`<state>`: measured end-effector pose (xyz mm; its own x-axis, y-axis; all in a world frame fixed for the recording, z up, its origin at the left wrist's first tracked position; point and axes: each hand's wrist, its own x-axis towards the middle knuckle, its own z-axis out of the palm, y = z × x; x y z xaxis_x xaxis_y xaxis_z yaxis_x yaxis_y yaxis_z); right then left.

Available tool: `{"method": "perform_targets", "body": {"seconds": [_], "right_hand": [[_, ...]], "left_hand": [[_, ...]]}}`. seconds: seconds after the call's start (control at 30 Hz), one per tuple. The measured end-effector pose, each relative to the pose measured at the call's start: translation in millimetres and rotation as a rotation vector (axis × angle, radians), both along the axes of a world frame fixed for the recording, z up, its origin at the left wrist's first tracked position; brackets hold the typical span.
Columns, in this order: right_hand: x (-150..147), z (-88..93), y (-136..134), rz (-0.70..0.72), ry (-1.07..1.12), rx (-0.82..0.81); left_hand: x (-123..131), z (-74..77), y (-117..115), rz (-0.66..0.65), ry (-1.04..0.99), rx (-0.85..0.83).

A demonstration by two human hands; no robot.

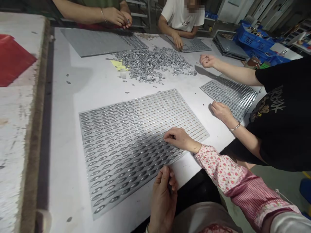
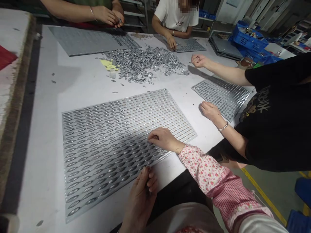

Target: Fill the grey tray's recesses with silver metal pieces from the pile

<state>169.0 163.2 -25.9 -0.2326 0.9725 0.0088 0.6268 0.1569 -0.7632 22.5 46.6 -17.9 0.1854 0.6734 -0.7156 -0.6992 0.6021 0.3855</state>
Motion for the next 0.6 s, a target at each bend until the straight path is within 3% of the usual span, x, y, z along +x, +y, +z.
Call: {"method": "perform_targets", "body": {"seconds": [0.37,0.53,0.6], "right_hand": [[-0.9,-6.1,9.6,0.126,-0.156,0.070],[4.7,7.0,-3.2,0.060,0.023,0.010],[9.3,16.7,-16.3,0.129,0.154,-0.079]], "left_hand": [[2.5,2.7,1.3,-0.017,0.004,-0.087],[1.6,4.0,3.9,0.029,0.000,-0.096],[0.8,3.8,4.6,0.038,-0.013,-0.073]]}}
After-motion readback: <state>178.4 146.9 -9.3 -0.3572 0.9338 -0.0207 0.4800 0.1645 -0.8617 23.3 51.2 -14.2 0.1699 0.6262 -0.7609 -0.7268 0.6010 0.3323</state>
